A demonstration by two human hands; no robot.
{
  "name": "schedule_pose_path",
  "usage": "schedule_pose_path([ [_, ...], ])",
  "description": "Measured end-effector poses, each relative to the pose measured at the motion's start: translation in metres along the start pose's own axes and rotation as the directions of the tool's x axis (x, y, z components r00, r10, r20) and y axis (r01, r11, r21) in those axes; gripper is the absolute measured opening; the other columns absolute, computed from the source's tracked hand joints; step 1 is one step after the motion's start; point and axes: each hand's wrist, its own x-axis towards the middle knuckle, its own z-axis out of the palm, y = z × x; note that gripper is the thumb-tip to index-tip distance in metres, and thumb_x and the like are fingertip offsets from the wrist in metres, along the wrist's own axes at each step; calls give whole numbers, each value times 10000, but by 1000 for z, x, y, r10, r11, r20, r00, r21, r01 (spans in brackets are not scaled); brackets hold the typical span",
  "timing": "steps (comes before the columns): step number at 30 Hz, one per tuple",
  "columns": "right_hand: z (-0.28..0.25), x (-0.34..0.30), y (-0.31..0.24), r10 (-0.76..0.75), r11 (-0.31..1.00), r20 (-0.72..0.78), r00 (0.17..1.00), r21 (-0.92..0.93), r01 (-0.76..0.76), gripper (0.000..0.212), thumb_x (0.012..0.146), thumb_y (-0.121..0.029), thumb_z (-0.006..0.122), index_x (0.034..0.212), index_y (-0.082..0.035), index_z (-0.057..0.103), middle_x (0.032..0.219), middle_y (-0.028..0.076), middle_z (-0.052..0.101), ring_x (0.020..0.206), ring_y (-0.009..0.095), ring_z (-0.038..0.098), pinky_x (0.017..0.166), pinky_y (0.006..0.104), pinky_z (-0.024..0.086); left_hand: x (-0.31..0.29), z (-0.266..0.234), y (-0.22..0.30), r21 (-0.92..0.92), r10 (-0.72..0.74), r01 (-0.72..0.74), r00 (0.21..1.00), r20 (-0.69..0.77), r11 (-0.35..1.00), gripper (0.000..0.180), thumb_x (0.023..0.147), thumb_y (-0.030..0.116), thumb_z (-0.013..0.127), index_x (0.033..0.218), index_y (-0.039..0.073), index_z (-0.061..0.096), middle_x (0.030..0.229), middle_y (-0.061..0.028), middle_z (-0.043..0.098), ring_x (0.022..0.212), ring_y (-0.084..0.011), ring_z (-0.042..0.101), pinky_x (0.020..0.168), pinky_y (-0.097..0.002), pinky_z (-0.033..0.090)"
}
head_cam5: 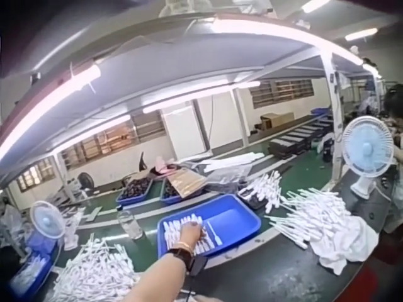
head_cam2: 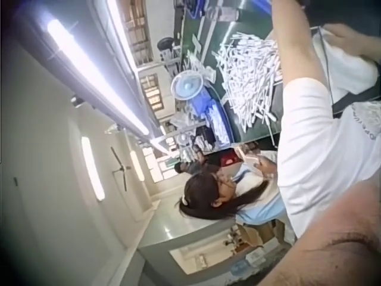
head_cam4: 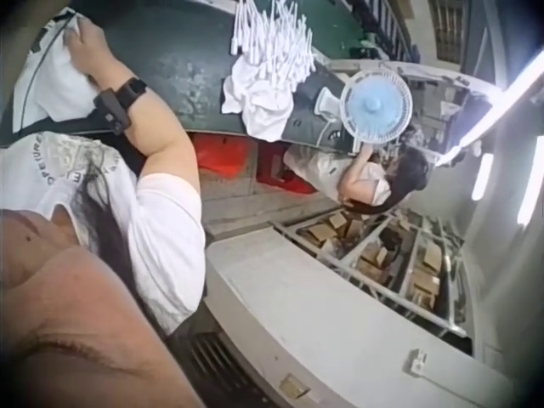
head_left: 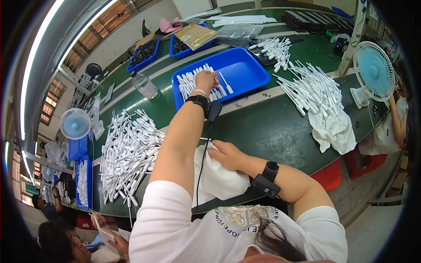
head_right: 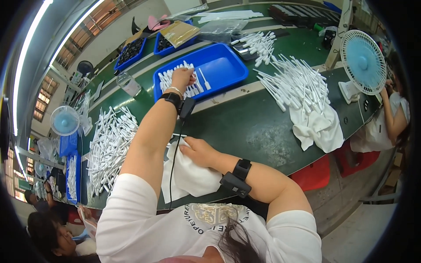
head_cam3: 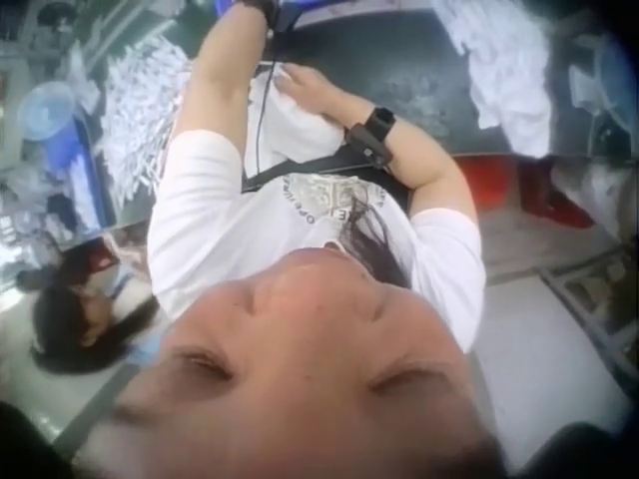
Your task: The person picks up a swab from a pile, wipes the handle and tip with a cloth, and places it into a blue tray, repeating this process for several swabs.
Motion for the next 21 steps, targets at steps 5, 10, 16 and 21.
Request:
schedule_pose_path([
  [5, 4, -1, 4, -48, 999, -21, 999, -17, 47, 242, 866, -224, 517, 971, -7, 539, 802, 100, 586, 737, 138, 511, 687, 292, 425, 3, 1, -2, 113, -73, 60, 991, 114, 992, 224, 832, 121, 524, 741, -72, 591, 656, -124, 615, 534, -177, 616, 433, -264, 484],
  [10, 9, 7, 9, -25, 998, -18, 1000, -60, 24, 222, 863, -219, 526, 954, -17, 541, 750, 60, 563, 688, 116, 493, 630, 280, 425, -25, -38, 11, -11, 95, -95, 979, 179, 995, 196, 801, 91, 523, 871, -70, 611, 740, -143, 630, 599, -198, 638, 499, -276, 516],
  [16, -6, 5, 10, 71, 986, 18, 997, 151, -73, 178, 875, -167, 518, 967, -19, 553, 816, -1, 572, 718, 51, 506, 622, 219, 427, -122, -115, 72, 488, -105, -258, 793, 600, 834, 201, 836, 138, 533, 935, -17, 614, 795, -74, 643, 562, -124, 596, 520, -237, 489],
  [21, 8, 7, -4, 94, 965, 99, 991, 236, -115, 206, 892, -166, 501, 1022, -15, 553, 883, 16, 601, 777, 63, 548, 669, 210, 446, -227, -213, 42, 868, -407, -88, 857, 316, 489, 134, 768, 91, 541, 805, 6, 638, 675, -82, 621, 509, -152, 588, 506, -264, 467],
])
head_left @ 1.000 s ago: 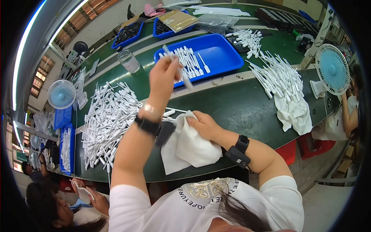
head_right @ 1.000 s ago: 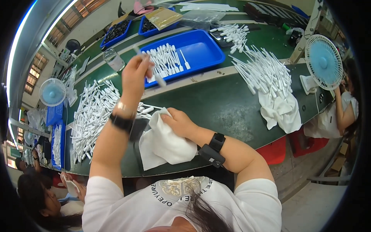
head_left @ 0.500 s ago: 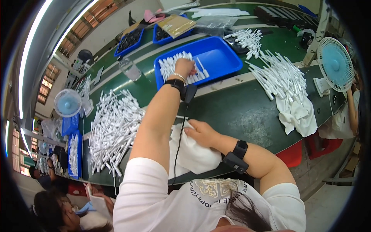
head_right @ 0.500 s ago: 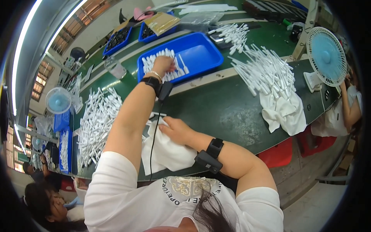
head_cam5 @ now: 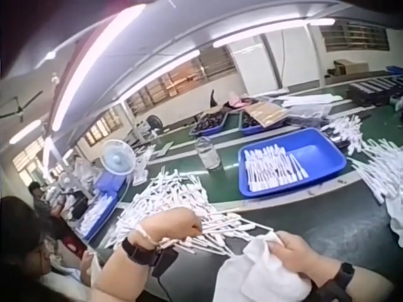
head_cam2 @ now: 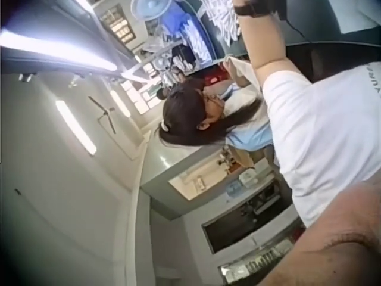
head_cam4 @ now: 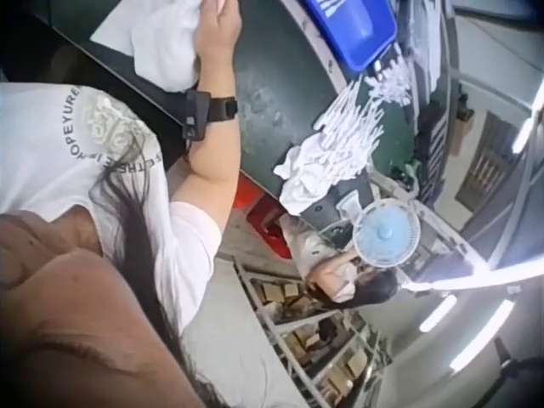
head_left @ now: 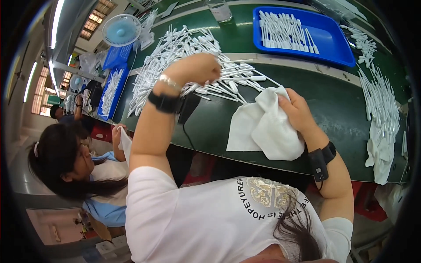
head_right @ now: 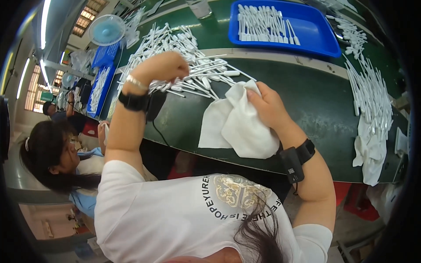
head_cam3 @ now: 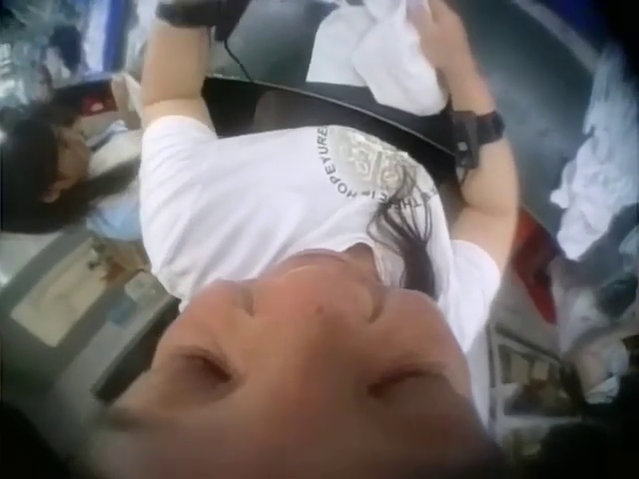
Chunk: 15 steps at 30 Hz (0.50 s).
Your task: The person picks up a swab from a pile, wipes the handle and tip with a cloth, and places it into a blue tray, repeating this process for several swabs.
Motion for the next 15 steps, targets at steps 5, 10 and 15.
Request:
schedule_pose_path([
  [5, 0, -2, 0, 0, 998, -2, 1000, -62, 0, 213, 896, -170, 492, 1030, -15, 551, 893, 21, 601, 778, 71, 551, 677, 209, 445, -28, 82, -82, 214, 42, 29, 947, -318, 976, 126, 753, 131, 560, 815, 76, 655, 751, -83, 634, 649, -244, 606, 608, -343, 481],
  [10, -2, -4, 5, -11, 997, -8, 1000, -83, 10, 219, 902, -171, 476, 1036, -15, 551, 909, 27, 601, 786, 76, 555, 685, 212, 448, -27, 108, -77, 218, 101, 43, 787, -608, 975, 100, 772, 143, 565, 838, 106, 630, 829, -80, 613, 755, -275, 587, 656, -377, 467],
  [15, 3, -4, 4, 10, 998, -6, 1000, -58, -10, 224, 903, -171, 472, 1045, -15, 547, 913, 28, 600, 792, 81, 557, 692, 211, 448, -25, 110, -82, 254, 225, -88, 779, -585, 963, 80, 767, 153, 578, 820, 95, 598, 776, -86, 601, 741, -288, 573, 654, -392, 458],
])
